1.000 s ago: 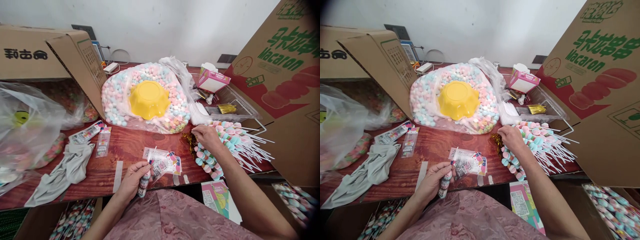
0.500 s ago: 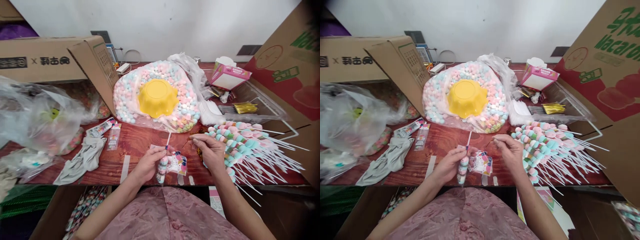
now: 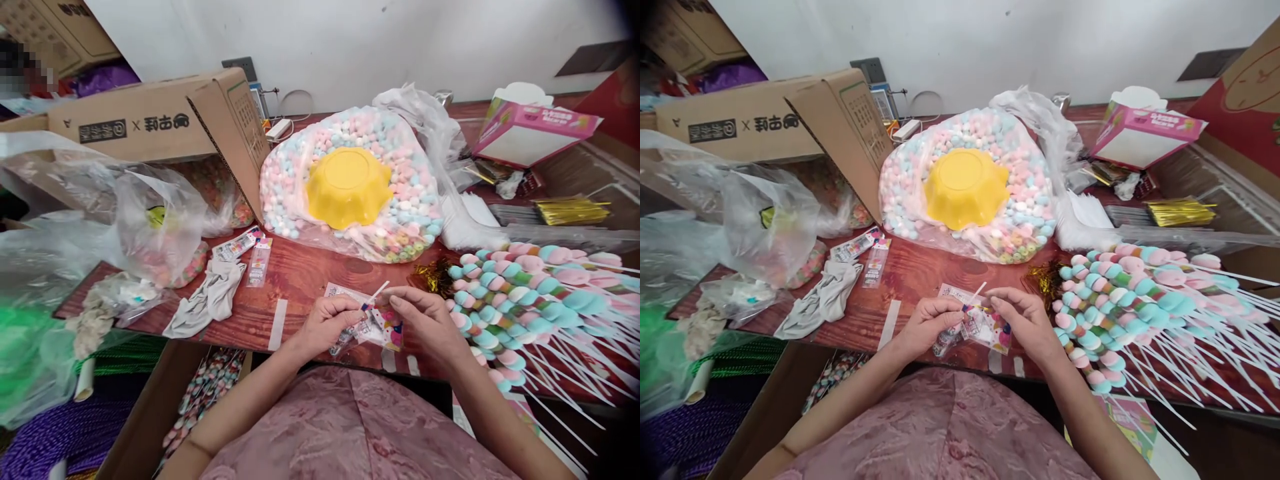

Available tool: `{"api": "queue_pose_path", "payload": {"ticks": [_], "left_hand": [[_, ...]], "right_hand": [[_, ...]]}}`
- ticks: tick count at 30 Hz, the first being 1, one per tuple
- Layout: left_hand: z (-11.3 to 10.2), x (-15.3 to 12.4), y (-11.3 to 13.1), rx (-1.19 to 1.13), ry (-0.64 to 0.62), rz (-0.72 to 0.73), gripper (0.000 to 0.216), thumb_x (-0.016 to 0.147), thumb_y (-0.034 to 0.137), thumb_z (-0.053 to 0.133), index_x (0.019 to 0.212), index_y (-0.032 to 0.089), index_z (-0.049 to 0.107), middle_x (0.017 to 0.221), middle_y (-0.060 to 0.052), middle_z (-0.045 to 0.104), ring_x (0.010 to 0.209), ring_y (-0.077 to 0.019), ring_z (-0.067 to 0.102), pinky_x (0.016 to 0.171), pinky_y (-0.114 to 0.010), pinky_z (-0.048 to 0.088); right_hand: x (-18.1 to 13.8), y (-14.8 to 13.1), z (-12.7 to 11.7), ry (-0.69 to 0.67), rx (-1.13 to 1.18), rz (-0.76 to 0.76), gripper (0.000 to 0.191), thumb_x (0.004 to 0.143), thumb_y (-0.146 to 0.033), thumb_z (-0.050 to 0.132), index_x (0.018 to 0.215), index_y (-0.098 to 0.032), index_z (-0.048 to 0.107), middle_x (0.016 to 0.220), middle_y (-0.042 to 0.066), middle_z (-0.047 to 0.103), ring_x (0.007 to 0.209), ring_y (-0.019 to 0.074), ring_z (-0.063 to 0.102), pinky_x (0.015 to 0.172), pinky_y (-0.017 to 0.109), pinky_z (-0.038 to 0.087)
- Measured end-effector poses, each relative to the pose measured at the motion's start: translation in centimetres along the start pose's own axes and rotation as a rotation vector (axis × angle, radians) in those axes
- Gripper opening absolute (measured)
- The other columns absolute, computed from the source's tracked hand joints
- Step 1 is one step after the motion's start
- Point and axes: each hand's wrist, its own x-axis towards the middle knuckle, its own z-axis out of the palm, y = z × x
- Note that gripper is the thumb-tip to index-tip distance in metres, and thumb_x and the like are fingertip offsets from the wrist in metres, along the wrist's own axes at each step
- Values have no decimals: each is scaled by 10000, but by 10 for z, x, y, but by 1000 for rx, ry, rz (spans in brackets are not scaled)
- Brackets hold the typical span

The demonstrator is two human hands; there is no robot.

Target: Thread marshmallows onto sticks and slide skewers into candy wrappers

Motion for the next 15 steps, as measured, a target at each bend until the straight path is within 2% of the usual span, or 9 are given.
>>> {"api": "queue_pose_path", "payload": {"ticks": [4,9,15], "left_hand": [[-2,-1,4,143,-52,156,207,817,318,654,760,152,762,752,-55,664,723,-149,573,717,-262,437],[-8,-2,2,174,-58,208,193,838,273,626,787,142,759,740,-51,652,704,-142,568,701,-256,431],[-10,-1,0,177,-60,202,204,839,278,624,771,138,757,721,-56,650,705,-146,568,706,-261,435]], "right_hand": [[11,-10,9,-129,-27,8,303,773,-448,701,911,-185,758,805,50,747,689,167,658,616,271,526],[13,-11,14,-341,-10,116,281,770,-427,711,715,-153,736,605,17,668,536,114,561,521,230,443],[10,-5,26,-249,126,141,331,704,-479,765,728,-157,691,663,21,671,587,131,587,574,258,471]]}}
